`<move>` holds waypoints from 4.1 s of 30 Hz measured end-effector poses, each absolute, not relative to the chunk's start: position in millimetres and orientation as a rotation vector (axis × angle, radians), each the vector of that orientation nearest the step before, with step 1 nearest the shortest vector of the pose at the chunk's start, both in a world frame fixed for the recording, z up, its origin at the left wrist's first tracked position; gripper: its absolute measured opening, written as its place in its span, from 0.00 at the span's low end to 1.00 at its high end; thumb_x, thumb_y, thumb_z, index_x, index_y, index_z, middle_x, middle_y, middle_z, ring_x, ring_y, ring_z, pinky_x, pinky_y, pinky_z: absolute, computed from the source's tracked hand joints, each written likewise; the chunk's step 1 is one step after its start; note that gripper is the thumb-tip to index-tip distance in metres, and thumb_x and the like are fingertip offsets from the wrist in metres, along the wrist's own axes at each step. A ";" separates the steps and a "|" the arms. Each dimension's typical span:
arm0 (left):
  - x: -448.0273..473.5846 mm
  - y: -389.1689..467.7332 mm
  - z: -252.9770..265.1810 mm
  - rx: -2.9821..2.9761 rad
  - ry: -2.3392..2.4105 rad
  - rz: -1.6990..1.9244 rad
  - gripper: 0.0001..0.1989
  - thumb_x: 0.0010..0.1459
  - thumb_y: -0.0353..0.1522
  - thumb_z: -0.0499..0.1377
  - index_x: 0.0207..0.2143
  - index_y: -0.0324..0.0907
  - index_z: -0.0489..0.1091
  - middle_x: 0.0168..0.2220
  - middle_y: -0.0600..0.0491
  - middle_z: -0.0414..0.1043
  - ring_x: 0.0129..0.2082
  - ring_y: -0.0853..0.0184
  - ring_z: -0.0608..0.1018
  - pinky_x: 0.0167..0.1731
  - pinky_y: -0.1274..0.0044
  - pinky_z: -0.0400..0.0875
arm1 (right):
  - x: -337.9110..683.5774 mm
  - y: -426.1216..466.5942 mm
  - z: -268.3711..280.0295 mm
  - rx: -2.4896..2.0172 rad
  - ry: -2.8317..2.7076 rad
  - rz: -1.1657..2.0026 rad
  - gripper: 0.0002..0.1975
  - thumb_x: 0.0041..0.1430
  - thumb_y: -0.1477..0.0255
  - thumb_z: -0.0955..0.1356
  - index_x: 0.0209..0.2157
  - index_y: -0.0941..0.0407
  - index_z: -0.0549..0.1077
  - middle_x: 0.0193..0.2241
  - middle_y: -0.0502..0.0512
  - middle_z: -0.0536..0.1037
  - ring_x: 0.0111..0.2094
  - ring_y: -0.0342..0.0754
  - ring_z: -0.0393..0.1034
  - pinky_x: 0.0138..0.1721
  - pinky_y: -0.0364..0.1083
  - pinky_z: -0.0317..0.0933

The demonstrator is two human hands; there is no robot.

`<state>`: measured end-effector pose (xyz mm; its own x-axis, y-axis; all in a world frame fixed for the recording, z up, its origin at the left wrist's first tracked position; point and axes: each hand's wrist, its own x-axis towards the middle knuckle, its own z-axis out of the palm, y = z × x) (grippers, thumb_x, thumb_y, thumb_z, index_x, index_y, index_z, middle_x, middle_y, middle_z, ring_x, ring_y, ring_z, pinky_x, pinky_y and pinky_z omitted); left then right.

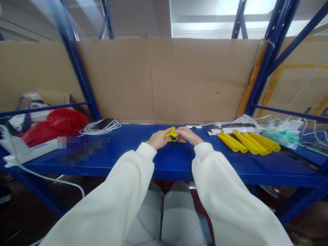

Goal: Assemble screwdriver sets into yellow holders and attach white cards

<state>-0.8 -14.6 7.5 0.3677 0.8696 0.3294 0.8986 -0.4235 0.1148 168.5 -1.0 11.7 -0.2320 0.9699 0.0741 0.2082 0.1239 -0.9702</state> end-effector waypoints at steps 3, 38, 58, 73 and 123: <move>-1.0 -15.7 8.3 -2.539 -1.639 -0.527 0.30 0.63 0.32 0.51 0.67 0.52 0.56 0.51 0.50 0.76 0.51 0.59 0.78 0.51 0.69 0.71 | 168.9 -1.6 11.0 -1.169 -1.596 1.177 0.15 0.55 0.64 0.72 0.25 0.57 0.66 0.14 0.47 0.70 0.12 0.36 0.55 0.12 0.37 0.44; 0.3 -23.4 12.1 -2.698 -1.579 -0.675 0.24 0.60 0.31 0.57 0.58 0.59 0.69 0.55 0.59 0.74 0.55 0.60 0.75 0.53 0.73 0.68 | 266.4 79.6 -33.8 -2.100 -1.655 -0.034 0.30 0.52 0.82 0.64 0.59 0.65 0.69 0.58 0.74 0.68 0.58 0.60 0.67 0.57 0.49 0.61; 2.4 -24.7 10.5 -2.718 -1.557 -0.653 0.25 0.60 0.31 0.56 0.59 0.59 0.68 0.55 0.58 0.74 0.54 0.60 0.76 0.52 0.73 0.69 | 270.7 89.0 -26.7 -2.177 -1.784 -0.026 0.25 0.55 0.79 0.63 0.54 0.60 0.75 0.53 0.68 0.76 0.52 0.56 0.73 0.51 0.48 0.65; 1.2 -21.1 9.2 -2.726 -1.519 -0.671 0.25 0.61 0.32 0.57 0.60 0.58 0.68 0.56 0.58 0.73 0.55 0.61 0.75 0.54 0.73 0.67 | 267.1 60.7 -19.2 -2.082 -1.723 -0.024 0.16 0.56 0.80 0.66 0.43 0.60 0.81 0.41 0.61 0.82 0.45 0.52 0.77 0.47 0.42 0.67; 0.4 -22.7 12.7 -2.743 -1.591 -0.664 0.26 0.60 0.31 0.56 0.60 0.58 0.68 0.57 0.59 0.72 0.57 0.61 0.74 0.54 0.75 0.65 | 224.4 36.1 -1.1 -2.133 -2.122 -0.203 0.16 0.56 0.85 0.64 0.41 0.63 0.79 0.43 0.68 0.80 0.48 0.53 0.75 0.47 0.42 0.64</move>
<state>0.4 -22.7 12.7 0.4349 0.8497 0.2980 0.8096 -0.5139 0.2837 224.4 36.1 -1.1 0.0044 0.9830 0.1834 1.0000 -0.0055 0.0058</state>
